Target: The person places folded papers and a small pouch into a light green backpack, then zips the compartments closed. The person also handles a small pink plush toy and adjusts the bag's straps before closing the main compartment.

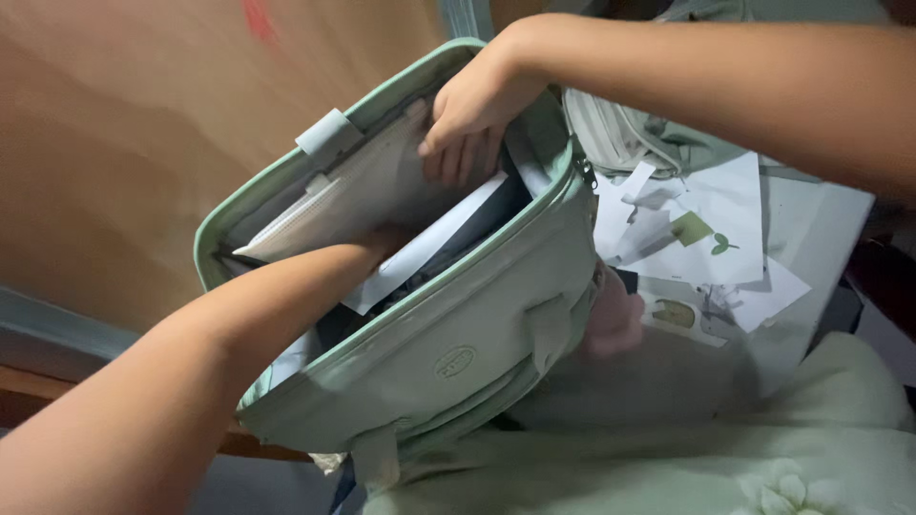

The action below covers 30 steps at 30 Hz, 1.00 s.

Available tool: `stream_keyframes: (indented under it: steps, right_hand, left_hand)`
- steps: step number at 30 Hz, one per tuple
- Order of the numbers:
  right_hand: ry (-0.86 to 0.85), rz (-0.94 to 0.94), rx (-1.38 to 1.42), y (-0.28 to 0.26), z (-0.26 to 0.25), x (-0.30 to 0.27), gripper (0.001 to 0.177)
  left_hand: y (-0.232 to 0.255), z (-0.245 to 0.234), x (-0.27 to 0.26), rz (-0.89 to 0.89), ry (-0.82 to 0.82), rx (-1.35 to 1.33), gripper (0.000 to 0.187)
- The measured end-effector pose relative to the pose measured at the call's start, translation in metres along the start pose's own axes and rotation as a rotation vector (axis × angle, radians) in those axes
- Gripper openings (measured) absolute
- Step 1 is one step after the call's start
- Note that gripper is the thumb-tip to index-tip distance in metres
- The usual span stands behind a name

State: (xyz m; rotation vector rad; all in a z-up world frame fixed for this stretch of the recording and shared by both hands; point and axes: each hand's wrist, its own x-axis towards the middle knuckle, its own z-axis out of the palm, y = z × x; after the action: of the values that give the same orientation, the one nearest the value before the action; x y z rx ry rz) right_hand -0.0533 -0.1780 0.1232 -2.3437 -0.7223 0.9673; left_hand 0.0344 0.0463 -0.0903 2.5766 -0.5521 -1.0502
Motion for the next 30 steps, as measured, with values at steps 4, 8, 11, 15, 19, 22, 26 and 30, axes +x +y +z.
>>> stream_keyframes:
  steps: [4,8,11,15,19,22,26,30]
  right_hand:
    - [-0.049,-0.035,0.035,0.003,-0.001,0.004,0.053]
    - [-0.022,0.001,-0.003,0.004,0.001,0.008,0.056]
    - [-0.031,0.004,-0.013,0.005,-0.001,0.010,0.054]
    - [-0.079,-0.033,0.024,0.009,-0.004,0.004,0.055]
    - [-0.048,-0.003,0.024,0.000,0.002,0.006,0.055]
    - [-0.041,0.010,0.010,-0.001,0.000,0.000,0.055]
    - [-0.069,-0.004,0.049,-0.001,-0.001,0.000,0.056]
    - [-0.020,0.000,0.011,0.003,0.001,0.005,0.055]
  left_hand:
    - [0.014,-0.026,-0.002,0.006,0.027,0.028,0.072]
    - [0.013,-0.031,-0.015,-0.013,0.048,0.025,0.071]
    - [0.017,-0.029,-0.017,-0.003,0.037,0.030,0.070]
    - [0.029,-0.021,-0.005,0.025,0.010,0.034,0.069]
    - [0.016,0.000,-0.002,0.018,0.001,0.007,0.068]
    - [0.012,0.004,0.003,0.015,-0.002,0.000,0.067]
    - [0.009,0.003,0.007,0.011,0.006,-0.016,0.066]
    - [0.020,-0.002,0.016,0.031,0.005,-0.006,0.065]
